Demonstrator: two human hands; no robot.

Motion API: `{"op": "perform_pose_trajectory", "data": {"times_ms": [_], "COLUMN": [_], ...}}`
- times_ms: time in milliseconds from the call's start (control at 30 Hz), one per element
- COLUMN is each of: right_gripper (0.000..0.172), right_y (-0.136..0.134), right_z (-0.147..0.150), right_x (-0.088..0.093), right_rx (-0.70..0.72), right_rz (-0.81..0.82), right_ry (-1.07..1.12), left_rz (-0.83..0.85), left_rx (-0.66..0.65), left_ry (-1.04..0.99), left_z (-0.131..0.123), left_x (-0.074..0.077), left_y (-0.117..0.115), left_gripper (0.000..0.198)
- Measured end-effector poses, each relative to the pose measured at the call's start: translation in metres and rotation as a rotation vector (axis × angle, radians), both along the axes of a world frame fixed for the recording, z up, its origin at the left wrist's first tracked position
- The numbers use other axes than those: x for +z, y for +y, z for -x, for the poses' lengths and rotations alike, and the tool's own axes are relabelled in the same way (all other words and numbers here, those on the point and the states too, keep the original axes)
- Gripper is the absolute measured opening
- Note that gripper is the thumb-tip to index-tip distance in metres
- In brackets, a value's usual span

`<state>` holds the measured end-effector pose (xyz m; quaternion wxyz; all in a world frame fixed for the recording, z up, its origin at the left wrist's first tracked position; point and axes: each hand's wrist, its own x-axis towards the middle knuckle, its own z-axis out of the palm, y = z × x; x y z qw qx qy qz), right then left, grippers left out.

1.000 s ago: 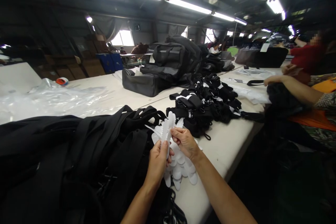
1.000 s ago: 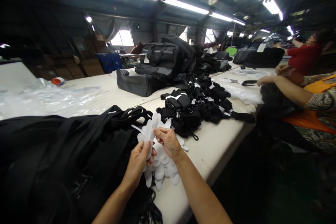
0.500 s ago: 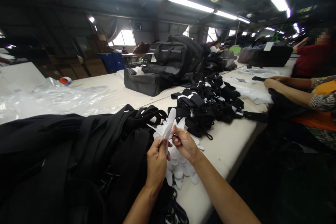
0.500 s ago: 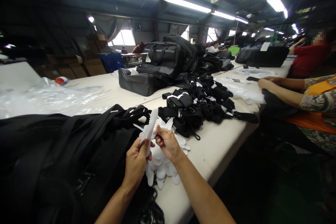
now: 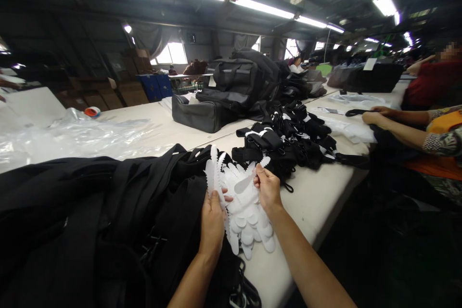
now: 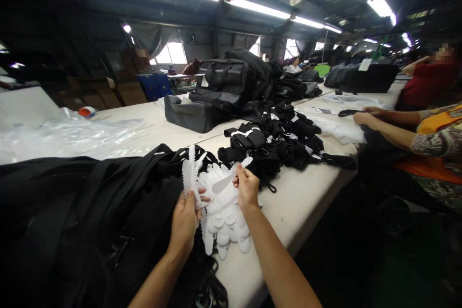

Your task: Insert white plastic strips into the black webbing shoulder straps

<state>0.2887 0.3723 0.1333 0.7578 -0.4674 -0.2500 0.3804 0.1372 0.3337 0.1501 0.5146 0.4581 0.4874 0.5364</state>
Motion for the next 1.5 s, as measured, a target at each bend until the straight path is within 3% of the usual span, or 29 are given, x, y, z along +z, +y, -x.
{"op": "perform_pose_trajectory", "data": {"times_ms": [100,233,333,467,533,667,833,1067,1300,1500], "right_gripper": [0.036,0.058,0.032,0.032,0.029,0.026,0.030,0.026,0.034,0.029], "right_y": [0.002,-0.003,-0.010,-0.016,-0.018,-0.019,-0.018,-0.015,-0.013,-0.016], "right_z": [-0.006,0.009,0.020,0.020,0.019,0.019,0.018,0.019,0.021,0.019], "right_x": [-0.001,0.003,0.008,0.013,0.016,0.018,0.017,0.010,0.012,0.019], "right_rx": [0.082,0.117,0.267,0.522,0.549,0.532,0.440,0.379,0.591,0.630], "right_rz": [0.055,-0.020,-0.106,-0.129,-0.161,-0.222,-0.180,-0.050,-0.020,-0.022], "right_ry": [-0.193,-0.257,-0.174,0.064,0.041,-0.237,-0.354,-0.155,0.243,0.327], "left_rz": [-0.033,-0.022,-0.007,-0.012,-0.006,0.011,-0.010,-0.166,-0.219,-0.330], "left_rx": [-0.084,-0.232,-0.239,-0.225,-0.221,-0.187,-0.172,-0.189,-0.135,-0.188], "left_ry": [0.018,0.044,0.062,0.090,0.097,0.124,0.204,0.382,0.393,0.406], "left_z": [0.000,-0.004,-0.004,-0.003,-0.003,-0.003,-0.002,0.001,0.002,-0.001], "left_x": [0.002,0.001,-0.004,-0.007,-0.007,-0.006,-0.008,-0.003,0.000,0.003], "left_y": [-0.002,-0.005,-0.005,-0.003,-0.003,-0.002,-0.002,-0.007,-0.006,-0.009], "left_gripper": [0.032,0.029,0.028,0.028,0.028,0.027,0.030,0.031,0.033,0.030]}}
